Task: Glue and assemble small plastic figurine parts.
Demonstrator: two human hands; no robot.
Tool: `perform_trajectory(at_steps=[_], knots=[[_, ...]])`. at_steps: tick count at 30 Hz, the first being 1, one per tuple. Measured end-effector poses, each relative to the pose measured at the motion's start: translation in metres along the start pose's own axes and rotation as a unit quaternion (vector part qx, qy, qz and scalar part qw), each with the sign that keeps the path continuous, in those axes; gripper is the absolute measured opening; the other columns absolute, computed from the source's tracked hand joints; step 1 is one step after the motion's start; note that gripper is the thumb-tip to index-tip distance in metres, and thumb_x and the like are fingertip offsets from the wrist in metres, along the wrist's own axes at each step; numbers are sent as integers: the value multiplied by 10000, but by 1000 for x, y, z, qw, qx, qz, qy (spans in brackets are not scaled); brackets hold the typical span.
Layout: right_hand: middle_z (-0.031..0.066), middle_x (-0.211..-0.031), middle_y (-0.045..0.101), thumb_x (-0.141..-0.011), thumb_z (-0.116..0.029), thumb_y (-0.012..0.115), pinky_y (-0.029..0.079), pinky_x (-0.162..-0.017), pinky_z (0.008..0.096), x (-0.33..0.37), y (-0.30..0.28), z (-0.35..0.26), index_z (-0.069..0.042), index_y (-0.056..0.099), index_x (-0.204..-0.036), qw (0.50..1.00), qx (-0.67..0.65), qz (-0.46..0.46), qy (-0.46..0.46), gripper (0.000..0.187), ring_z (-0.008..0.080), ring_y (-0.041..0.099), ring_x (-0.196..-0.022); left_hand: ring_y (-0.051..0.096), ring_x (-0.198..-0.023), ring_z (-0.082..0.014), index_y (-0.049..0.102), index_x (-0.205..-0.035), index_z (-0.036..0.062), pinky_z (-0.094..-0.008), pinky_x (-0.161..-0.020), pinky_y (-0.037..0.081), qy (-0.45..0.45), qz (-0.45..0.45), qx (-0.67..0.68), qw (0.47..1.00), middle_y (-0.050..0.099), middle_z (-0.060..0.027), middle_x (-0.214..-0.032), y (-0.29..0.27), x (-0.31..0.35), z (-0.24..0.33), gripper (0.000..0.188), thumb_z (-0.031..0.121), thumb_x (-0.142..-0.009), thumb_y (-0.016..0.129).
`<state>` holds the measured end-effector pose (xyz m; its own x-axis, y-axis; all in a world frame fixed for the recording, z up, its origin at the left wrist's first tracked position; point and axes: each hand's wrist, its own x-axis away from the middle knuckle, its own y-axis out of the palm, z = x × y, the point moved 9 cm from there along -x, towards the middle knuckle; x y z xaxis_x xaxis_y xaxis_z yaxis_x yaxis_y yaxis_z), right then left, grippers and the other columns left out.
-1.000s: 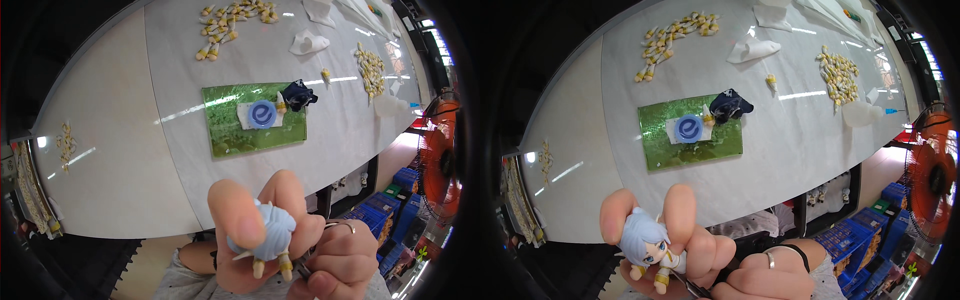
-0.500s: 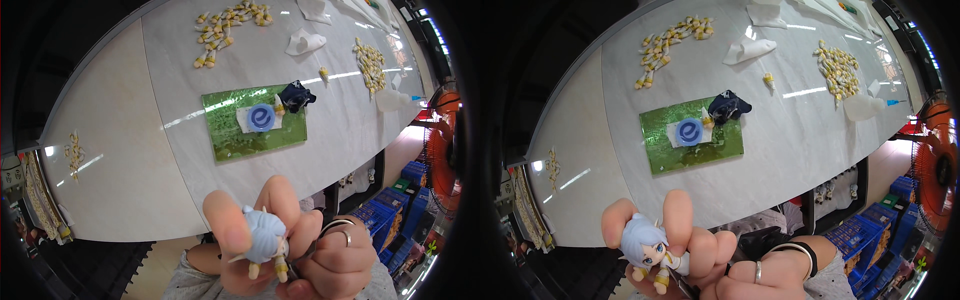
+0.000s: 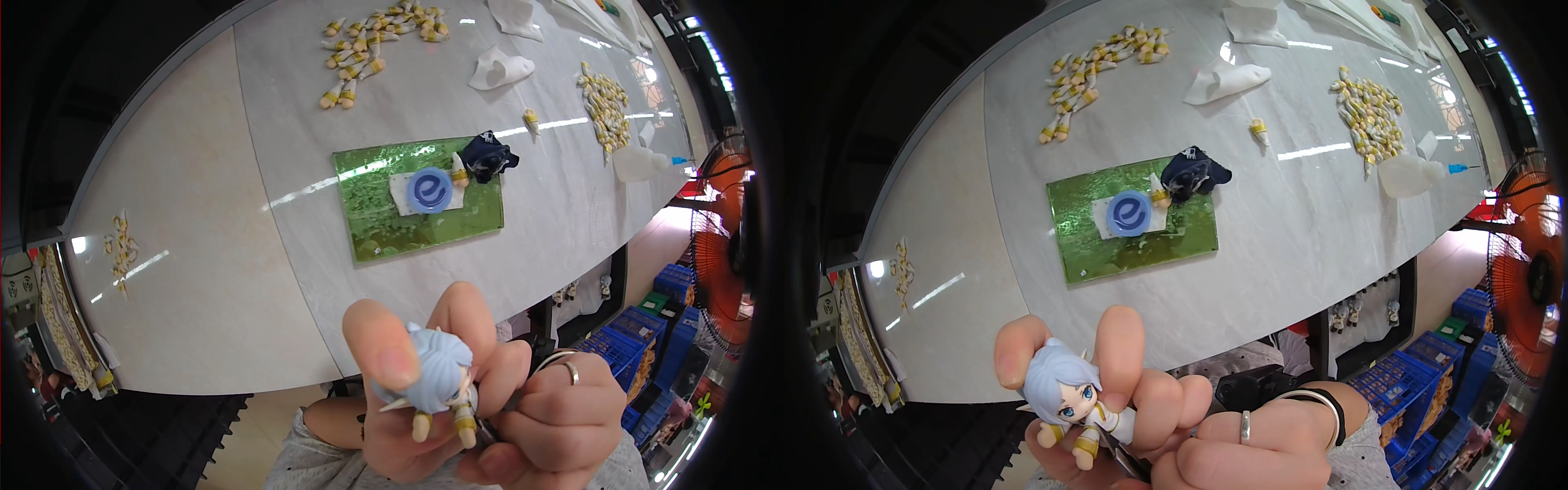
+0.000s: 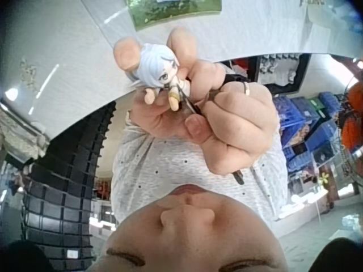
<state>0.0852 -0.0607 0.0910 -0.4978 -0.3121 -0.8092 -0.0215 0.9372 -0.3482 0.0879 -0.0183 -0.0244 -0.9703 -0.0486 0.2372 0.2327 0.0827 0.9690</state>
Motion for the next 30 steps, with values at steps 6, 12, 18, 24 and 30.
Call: perform_trajectory(at_steps=[6, 12, 18, 24, 30], knots=[[57, -520, 463, -633, -3, 650, 237, -316, 215, 9, -5, -2, 2, 470, -666, 997, -33, -18, -66, 184, 107, 383, -381, 333, -586, -101, 408, -918, 162, -191, -513, 280, 66, -283, 156, 944, 368, -52, -822, 30, -1, 4, 193, 117, -812, 563], [56, -501, 473, -693, -23, 675, 274, -323, 218, 13, -8, -7, -3, 473, -673, 992, -111, 1, -61, 204, 107, 385, -364, 287, -557, -121, 391, -885, 213, -250, -543, 268, 17, -110, -69, 991, 340, -76, -811, 35, 12, 15, 184, 107, -822, 529], [74, -547, 512, -705, -15, 668, 292, -338, 220, 11, -18, -6, 0, 491, -698, 994, -73, -5, -77, 178, 115, 405, -370, 212, -550, -147, 387, -800, 202, -293, -553, 246, -36, -87, -142, 985, 311, -93, -799, 27, 2, 7, 186, 77, -806, 525], [18, -504, 502, -638, -16, 669, 348, -362, 222, 14, -35, 30, -39, 544, -829, 995, -58, -75, 5, 229, 118, 453, -391, 322, -475, -100, 406, -978, 192, -257, -498, 280, 8, -120, -150, 981, 379, -47, -762, 13, 3, 15, 292, 117, -770, 596], [25, -583, 498, -673, -25, 635, 389, -430, 319, 0, -67, 80, -114, 576, -824, 888, 383, -158, 201, 185, 203, 507, -491, 335, -493, -115, 429, -1030, 185, -267, -518, 283, 8, -106, -143, 984, 371, -41, -753, 24, 7, 16, 344, 45, -736, 539]])
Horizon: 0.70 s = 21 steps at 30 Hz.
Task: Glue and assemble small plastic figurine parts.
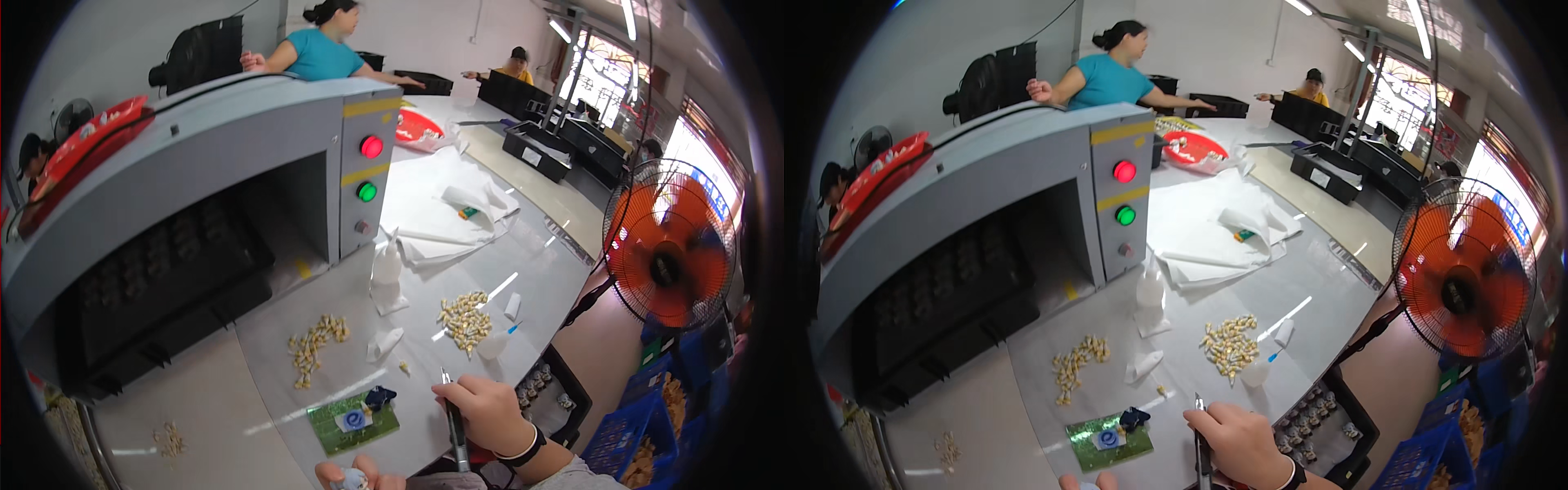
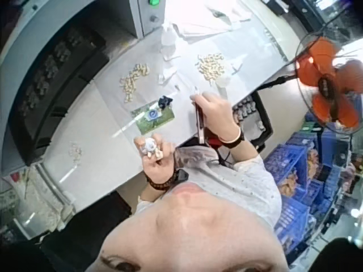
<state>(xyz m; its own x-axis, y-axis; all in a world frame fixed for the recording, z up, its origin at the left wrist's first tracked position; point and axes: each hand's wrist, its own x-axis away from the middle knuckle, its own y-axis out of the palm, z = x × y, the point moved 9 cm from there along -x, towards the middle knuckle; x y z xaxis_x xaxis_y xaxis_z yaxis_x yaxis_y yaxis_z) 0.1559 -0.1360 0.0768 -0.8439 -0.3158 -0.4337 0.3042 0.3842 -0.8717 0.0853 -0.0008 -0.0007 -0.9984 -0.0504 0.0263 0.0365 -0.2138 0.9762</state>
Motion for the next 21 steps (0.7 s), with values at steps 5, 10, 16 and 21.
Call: perform_trajectory(at_steps=[5, 10, 16, 21], knots=[[16, -719, 507, -713, -115, 585, 433, -500, 302, 4, 33, 17, -134, 577, -886, 993, 29, -115, 28, 175, 196, 558, -646, 348, -517, -135, 440, -1067, 178, -264, -529, 316, 29, 37, -2, 999, 403, -74, -779, -2, 5, 5, 424, -6, -690, 506], [38, -755, 510, -739, -175, 586, 442, -501, 306, 11, 45, 33, -113, 550, -1010, 991, 16, -119, 60, 280, 206, 560, -651, 331, -468, -123, 449, -1044, 160, -262, -514, 317, 7, 32, -29, 999, 407, -68, -755, -3, -2, 1, 402, -12, -683, 500], [55, -820, 534, -747, -208, 599, 460, -529, 309, 17, 31, 30, -88, 532, -1090, 990, -10, -124, 73, 369, 224, 556, -642, 324, -463, -119, 450, -1044, 150, -260, -498, 307, 7, 47, -13, 999, 402, -63, -752, -8, 5, -4, 390, 5, -688, 511], [66, -900, 485, -627, -179, 692, 397, -616, 262, 42, -40, 86, -52, 426, -1161, 946, -164, 240, 144, 610, 167, 482, -801, 328, -475, -120, 437, -1051, 156, -255, -504, 297, 17, 66, -35, 997, 392, -61, -753, -7, 4, 6, 373, 40, -708, 526]])
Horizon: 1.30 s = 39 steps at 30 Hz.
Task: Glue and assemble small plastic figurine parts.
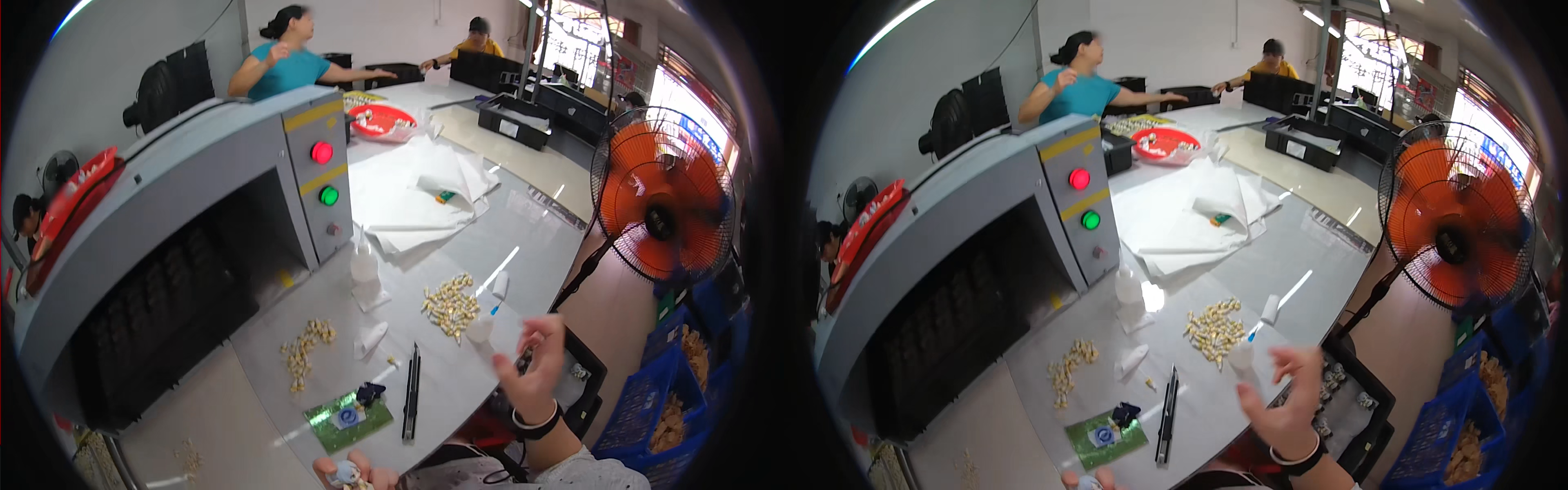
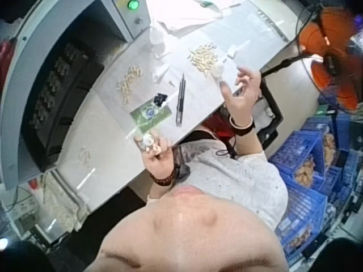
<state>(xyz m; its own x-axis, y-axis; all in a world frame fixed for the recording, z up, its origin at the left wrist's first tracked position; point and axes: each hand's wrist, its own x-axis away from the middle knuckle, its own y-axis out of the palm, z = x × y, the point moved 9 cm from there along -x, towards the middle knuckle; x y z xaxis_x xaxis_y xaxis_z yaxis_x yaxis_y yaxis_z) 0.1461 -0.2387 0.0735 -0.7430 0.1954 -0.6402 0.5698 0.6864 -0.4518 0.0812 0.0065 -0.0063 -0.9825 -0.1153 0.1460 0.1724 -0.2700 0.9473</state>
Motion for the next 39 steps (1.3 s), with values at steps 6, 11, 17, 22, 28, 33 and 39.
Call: perform_trajectory(at_steps=[6, 11, 17, 22, 28, 33, 39], knots=[[57, -1069, 494, -621, -191, 736, 355, -746, 261, -6, 21, 101, -35, 382, -1216, 975, -119, -41, 181, 709, 145, 439, -959, 330, -516, -116, 370, -941, 142, -270, -517, 275, -30, -145, -86, 985, 363, -100, -798, 8, -12, -2, 329, -33, -691, 495], [33, -827, 579, -783, -134, 625, 376, -609, 196, 4, 45, 122, 15, 514, -1071, 953, -20, -135, 270, 343, 76, 512, -740, 317, -503, -112, 383, -942, 176, -270, -517, 279, -22, -185, -143, 972, 359, -94, -791, 17, -12, 7, 324, 21, -711, 548], [8, -650, 503, -837, -325, 547, 329, -484, 183, 25, 45, 26, 15, 469, -1070, 881, -431, 4, 195, 419, 79, 440, -595, 341, -597, -121, 394, -1019, 114, -259, -553, 330, 17, -265, -97, 959, 379, -135, -851, 22, -1, 11, 372, -39, -685, 449], [26, -700, 361, -835, -296, 563, 263, -489, 234, 56, 75, -53, -2, 424, -1138, 657, -712, -216, 123, 444, 108, 332, -614, 369, -648, -136, 408, -1016, 94, -261, -576, 333, 21, -269, -71, 960, 405, -134, -871, 19, -2, 12, 356, -27, -685, 462], [38, -675, 417, -825, -342, 560, 291, -441, 230, 54, 79, -68, 3, 504, -866, 713, -647, -214, 162, 352, 108, 372, -568, 376, -750, -144, 420, -994, 31, -250, -641, 326, 9, -256, -171, 951, 452, -95, -887, 23, -2, 10, 372, -38, -628, 414], [86, -633, 570, -799, -416, 587, 383, -419, 239, 57, 82, -68, 44, 608, -756, 766, -584, -221, 154, 463, 156, 486, -499, 371, -754, -141, 415, -991, 18, -242, -654, 328, -25, -235, -162, 958, 445, -86, -889, 18, -5, 4, 379, -45, -619, 374], [64, -598, 563, -777, -470, 590, 388, -422, 238, 61, 87, -67, 34, 620, -745, 782, -540, -261, 171, 506, 150, 485, -484, 373, -756, -136, 408, -995, 16, -236, -653, 327, -62, -232, -129, 962, 435, -86, -901, 18, -5, 1, 374, -46, -628, 368]])
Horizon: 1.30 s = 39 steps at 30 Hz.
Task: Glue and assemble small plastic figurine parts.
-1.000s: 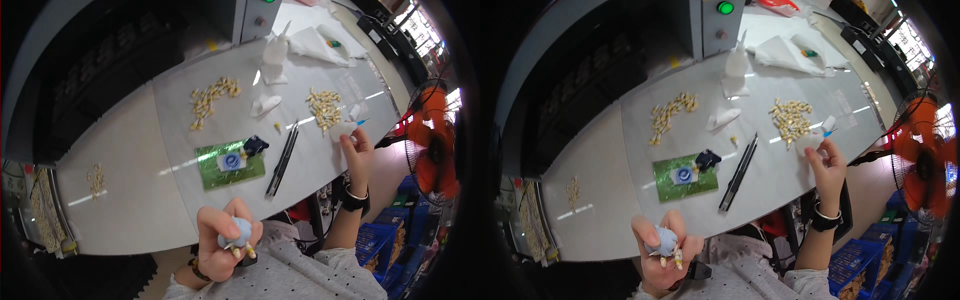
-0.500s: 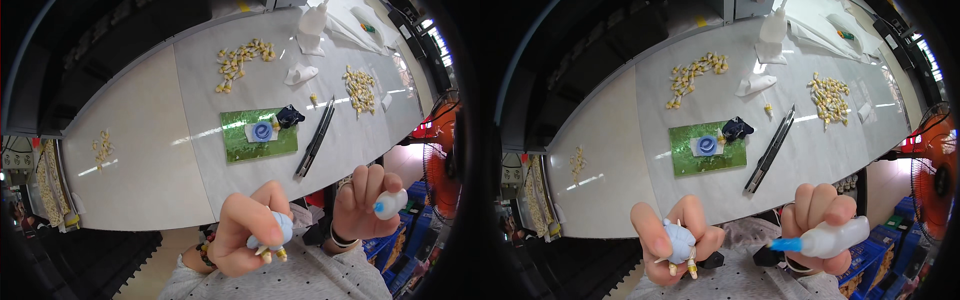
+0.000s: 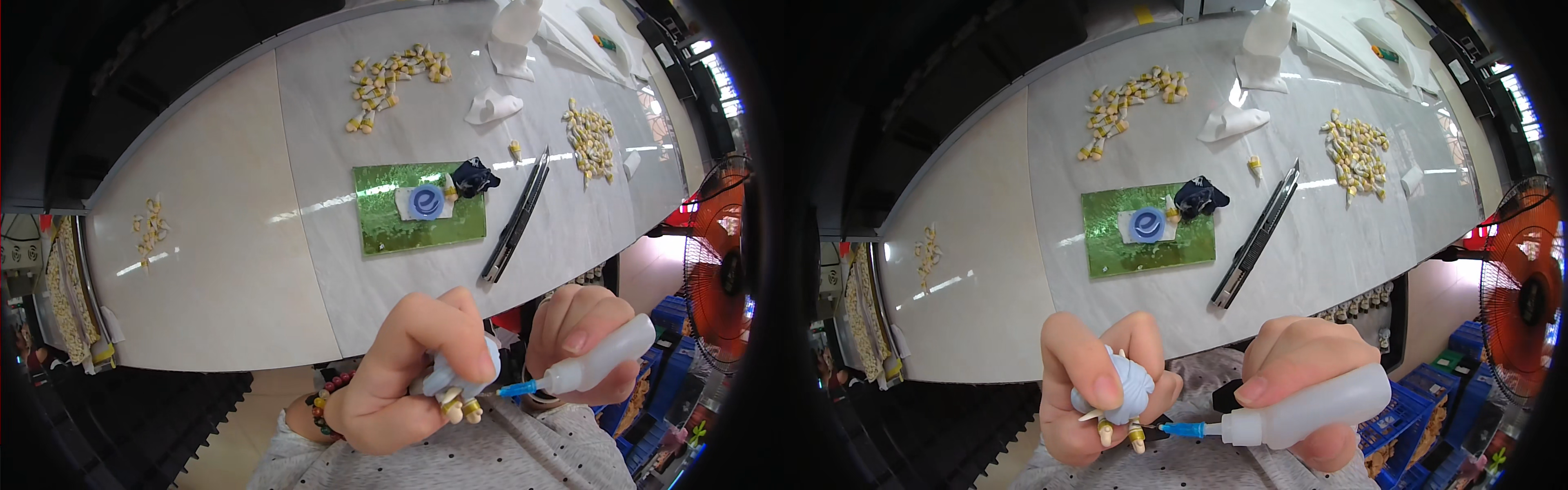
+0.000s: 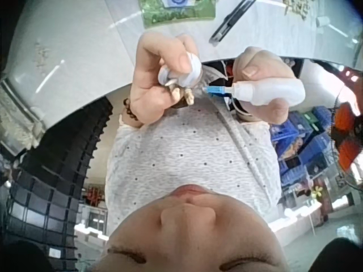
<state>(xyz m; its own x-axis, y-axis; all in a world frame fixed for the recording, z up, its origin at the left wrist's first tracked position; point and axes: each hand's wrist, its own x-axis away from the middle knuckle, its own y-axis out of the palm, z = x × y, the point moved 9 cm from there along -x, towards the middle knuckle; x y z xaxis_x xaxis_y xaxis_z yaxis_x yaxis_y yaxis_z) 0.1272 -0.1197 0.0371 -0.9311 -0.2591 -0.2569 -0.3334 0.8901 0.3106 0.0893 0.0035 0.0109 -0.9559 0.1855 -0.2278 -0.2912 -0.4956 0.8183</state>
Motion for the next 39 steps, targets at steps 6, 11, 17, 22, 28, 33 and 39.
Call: perform_trajectory(at_steps=[6, 11, 17, 22, 28, 33, 39], knots=[[55, -570, 548, -771, -495, 579, 383, -416, 236, -1, -1, 2, 36, 623, -746, 1000, 18, 5, 11, 533, 142, 483, -482, 373, -763, -134, 403, -1004, 13, -238, -672, 326, 3, 1, 10, 1000, 430, -89, -916, 0, -1, -1, 374, -35, -635, 365], [53, -553, 540, -782, -455, 575, 378, -410, 235, -2, -2, 1, 46, 625, -744, 999, 38, -12, 23, 505, 140, 477, -470, 373, -768, -133, 402, -1012, 8, -241, -679, 327, 0, -5, 9, 1000, 430, -90, -918, 0, -1, -2, 379, -32, -637, 366], [59, -549, 542, -785, -435, 573, 367, -395, 232, -3, -1, -2, 57, 624, -741, 1000, 24, -16, 6, 497, 141, 474, -459, 374, -761, -130, 403, -1014, 5, -240, -676, 330, -5, -8, 11, 1000, 421, -91, -915, 1, -2, -1, 381, -45, -637, 367], [61, -550, 543, -787, -431, 573, 364, -390, 234, -3, -1, -2, 56, 625, -735, 999, 28, -11, 11, 493, 143, 476, -455, 373, -752, -127, 403, -1012, 6, -240, -674, 332, -10, -6, 17, 1000, 415, -89, -913, 1, -2, -2, 379, -49, -638, 365], [57, -567, 536, -788, -438, 572, 353, -390, 231, -3, -1, 0, 45, 620, -746, 1000, 18, -14, 8, 487, 143, 469, -467, 370, -753, -124, 397, -1013, 6, -241, -671, 328, -4, -8, 11, 1000, 413, -90, -909, -2, -2, -1, 382, -53, -638, 363], [51, -708, 431, -807, -384, 572, 311, -481, 222, 1, -17, -19, -41, 452, -979, 989, -30, 41, -139, 402, 130, 393, -612, 375, -740, -126, 394, -1002, 8, -247, -668, 325, -19, -3, 27, 999, 407, -86, -894, -2, -1, -4, 367, -42, -640, 370], [145, -1079, 563, -847, -82, 506, 362, -680, 182, -14, -130, -35, 34, 360, -1203, 886, 398, 235, -35, 402, 98, 502, -830, 375, -623, -115, 364, -1023, 89, -260, -592, 309, -33, 12, 224, 974, 377, -76, -877, -2, 0, -6, 395, -37, -652, 419]])
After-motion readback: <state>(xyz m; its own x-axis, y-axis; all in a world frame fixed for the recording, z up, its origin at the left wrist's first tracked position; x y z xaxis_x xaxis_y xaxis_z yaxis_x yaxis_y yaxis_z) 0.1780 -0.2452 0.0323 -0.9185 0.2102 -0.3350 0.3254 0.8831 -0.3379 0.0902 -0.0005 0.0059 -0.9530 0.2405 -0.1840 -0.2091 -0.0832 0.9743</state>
